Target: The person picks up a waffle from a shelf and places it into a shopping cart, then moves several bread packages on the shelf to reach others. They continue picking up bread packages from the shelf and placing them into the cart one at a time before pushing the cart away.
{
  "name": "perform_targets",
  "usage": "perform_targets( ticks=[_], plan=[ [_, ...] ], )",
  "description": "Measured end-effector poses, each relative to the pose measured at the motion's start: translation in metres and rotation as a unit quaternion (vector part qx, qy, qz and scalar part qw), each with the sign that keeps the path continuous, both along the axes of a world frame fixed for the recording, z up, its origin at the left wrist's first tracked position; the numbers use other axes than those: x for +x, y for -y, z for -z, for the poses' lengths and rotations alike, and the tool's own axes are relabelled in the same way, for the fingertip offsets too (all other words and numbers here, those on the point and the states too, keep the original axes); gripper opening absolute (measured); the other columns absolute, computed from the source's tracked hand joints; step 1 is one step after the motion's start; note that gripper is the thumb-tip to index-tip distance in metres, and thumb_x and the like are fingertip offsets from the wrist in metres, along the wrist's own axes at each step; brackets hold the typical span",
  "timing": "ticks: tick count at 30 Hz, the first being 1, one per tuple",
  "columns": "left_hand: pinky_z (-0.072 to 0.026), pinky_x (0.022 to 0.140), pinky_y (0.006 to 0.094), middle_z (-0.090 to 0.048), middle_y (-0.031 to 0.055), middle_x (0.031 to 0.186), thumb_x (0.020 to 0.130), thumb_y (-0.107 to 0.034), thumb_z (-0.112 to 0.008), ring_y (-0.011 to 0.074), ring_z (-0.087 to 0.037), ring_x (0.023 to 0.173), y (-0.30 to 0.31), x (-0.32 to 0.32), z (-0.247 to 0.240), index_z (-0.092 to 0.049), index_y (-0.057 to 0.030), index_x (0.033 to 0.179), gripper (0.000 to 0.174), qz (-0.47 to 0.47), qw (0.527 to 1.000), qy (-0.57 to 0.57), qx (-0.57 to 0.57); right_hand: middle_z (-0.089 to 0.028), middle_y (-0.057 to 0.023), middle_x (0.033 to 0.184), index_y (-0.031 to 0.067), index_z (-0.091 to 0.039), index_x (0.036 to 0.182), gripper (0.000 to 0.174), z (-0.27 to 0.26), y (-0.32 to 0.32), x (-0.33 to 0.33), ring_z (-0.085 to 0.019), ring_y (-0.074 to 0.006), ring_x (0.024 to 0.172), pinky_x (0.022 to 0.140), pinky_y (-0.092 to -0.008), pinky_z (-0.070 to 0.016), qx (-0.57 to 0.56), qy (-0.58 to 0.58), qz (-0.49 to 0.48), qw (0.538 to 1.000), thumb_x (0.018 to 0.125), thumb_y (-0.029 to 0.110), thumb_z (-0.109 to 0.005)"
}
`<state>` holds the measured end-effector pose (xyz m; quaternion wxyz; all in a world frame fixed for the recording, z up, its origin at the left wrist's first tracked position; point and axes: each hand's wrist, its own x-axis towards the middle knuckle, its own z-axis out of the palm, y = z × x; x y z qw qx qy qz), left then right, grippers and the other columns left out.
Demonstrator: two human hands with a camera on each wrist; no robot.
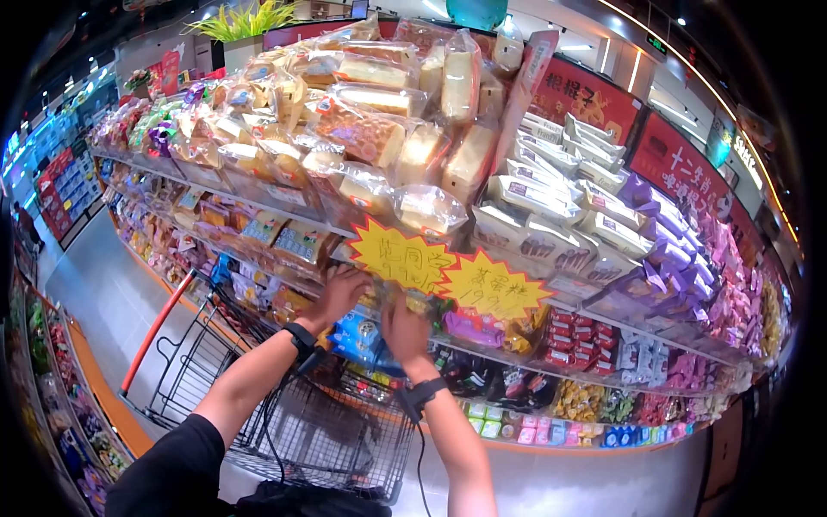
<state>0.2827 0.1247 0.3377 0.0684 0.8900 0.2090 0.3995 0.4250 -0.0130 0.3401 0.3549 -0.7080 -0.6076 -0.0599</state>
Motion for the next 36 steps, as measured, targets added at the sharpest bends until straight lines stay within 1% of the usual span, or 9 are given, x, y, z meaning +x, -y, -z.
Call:
perform_targets(
  ticks=[7,10,16,22,25,28,31,35,36],
  plan=[
    [-0.0361,0.091,0.0413,-0.058,0.0137,0.107,0.083,-0.01,-0.062,0.0317,-0.05,0.103,0.017,-0.014,-0.023,-0.057,-0.0057,0.112,0.03,0.033,0.999,0.026,0.005,-0.066,-0.013,0.067,0.0089,-0.033,0.136,0.055,-0.007,0.005,-0.004,-0.064,-0.0356,0.061,0.054,-0.0461,-0.0498,0.007,-0.034,0.018,0.999,0.089,0.026,-0.056],
    [-0.0366,0.092,0.0415,-0.058,0.0131,0.107,0.083,-0.01,-0.062,0.0322,-0.049,0.106,0.021,-0.016,-0.021,-0.057,-0.0043,0.112,0.03,0.032,0.998,0.044,0.023,-0.062,-0.0169,0.061,0.0086,-0.044,0.128,0.047,-0.017,0.007,-0.002,-0.063,-0.0353,0.056,0.052,-0.0459,-0.05,-0.003,-0.069,0.044,0.997,0.088,0.03,-0.057],
    [-0.0348,0.098,0.0428,-0.049,0.0149,0.122,0.083,-0.009,-0.061,0.0335,-0.042,0.117,0.037,-0.012,-0.031,-0.055,-0.0037,0.114,0.031,-0.022,0.996,0.031,0.077,-0.064,-0.0184,0.07,0.004,-0.06,0.1,0.028,-0.035,-0.007,0.017,-0.062,-0.0403,0.064,0.056,-0.0483,-0.0505,-0.071,0.02,0.084,0.994,0.089,0.029,-0.054],
    [-0.0262,0.106,0.0526,-0.047,0.0157,0.126,0.082,-0.015,-0.063,0.0369,-0.04,0.119,0.03,-0.001,-0.025,-0.056,-0.0072,0.118,0.037,-0.008,0.999,-0.018,0.031,-0.064,-0.0202,0.088,0.0053,-0.063,0.099,0.025,-0.012,-0.03,0.031,-0.063,-0.037,0.073,0.062,-0.0495,-0.0493,0.076,0.101,0.141,0.982,0.086,0.026,-0.057],
    [-0.0182,0.108,0.0584,-0.047,0.017,0.125,0.083,-0.017,-0.063,0.0379,-0.037,0.122,0.034,0.003,-0.022,-0.06,-0.0084,0.112,0.031,0.058,0.997,-0.028,-0.034,-0.064,-0.0206,0.09,0.0059,-0.063,0.099,0.024,-0.008,-0.032,0.033,-0.063,-0.0368,0.075,0.064,-0.0499,-0.0483,0.148,0.189,0.16,0.957,0.084,0.023,-0.058],
    [-0.0174,0.107,0.0545,-0.044,0.0181,0.129,0.085,-0.017,-0.062,0.0395,-0.037,0.121,0.043,0.008,-0.024,-0.061,-0.0084,0.104,0.021,0.061,0.998,-0.004,-0.022,-0.064,-0.0206,0.093,0.0058,-0.063,0.101,0.026,-0.028,-0.016,0.033,-0.062,-0.0379,0.08,0.067,-0.05,-0.048,-0.192,0.11,0.049,0.974,0.085,0.026,-0.057],
    [-0.0153,0.107,0.0574,-0.04,0.0178,0.133,0.084,-0.017,-0.063,0.0414,-0.033,0.124,0.041,0.017,-0.022,-0.063,-0.0087,0.1,0.018,-0.002,0.999,0.034,-0.01,-0.064,-0.0207,0.097,0.0061,-0.061,0.105,0.034,-0.018,-0.026,0.041,-0.062,-0.039,0.086,0.073,-0.0483,-0.0487,-0.034,0.063,0.043,0.997,0.088,0.034,-0.053],
    [-0.0138,0.107,0.0601,-0.04,0.0174,0.133,0.084,-0.017,-0.063,0.0426,-0.03,0.128,0.042,0.022,-0.025,-0.064,-0.0102,0.098,0.015,-0.022,0.999,0.038,-0.015,-0.061,-0.0226,0.109,0.0055,-0.055,0.117,0.044,-0.045,-0.024,0.048,-0.059,-0.0389,0.1,0.084,-0.0449,-0.0475,-0.197,-0.086,0.021,0.976,0.088,0.04,-0.055],
    [-0.0139,0.107,0.0605,-0.041,0.0175,0.132,0.083,-0.016,-0.063,0.0425,-0.03,0.128,0.043,0.022,-0.027,-0.064,-0.0104,0.097,0.015,-0.023,0.999,0.042,-0.013,-0.06,-0.0229,0.111,0.0053,-0.055,0.118,0.046,-0.038,-0.029,0.056,-0.058,-0.0385,0.103,0.087,-0.0445,-0.0463,-0.176,-0.055,0.007,0.983,0.087,0.04,-0.056]
  ],
)
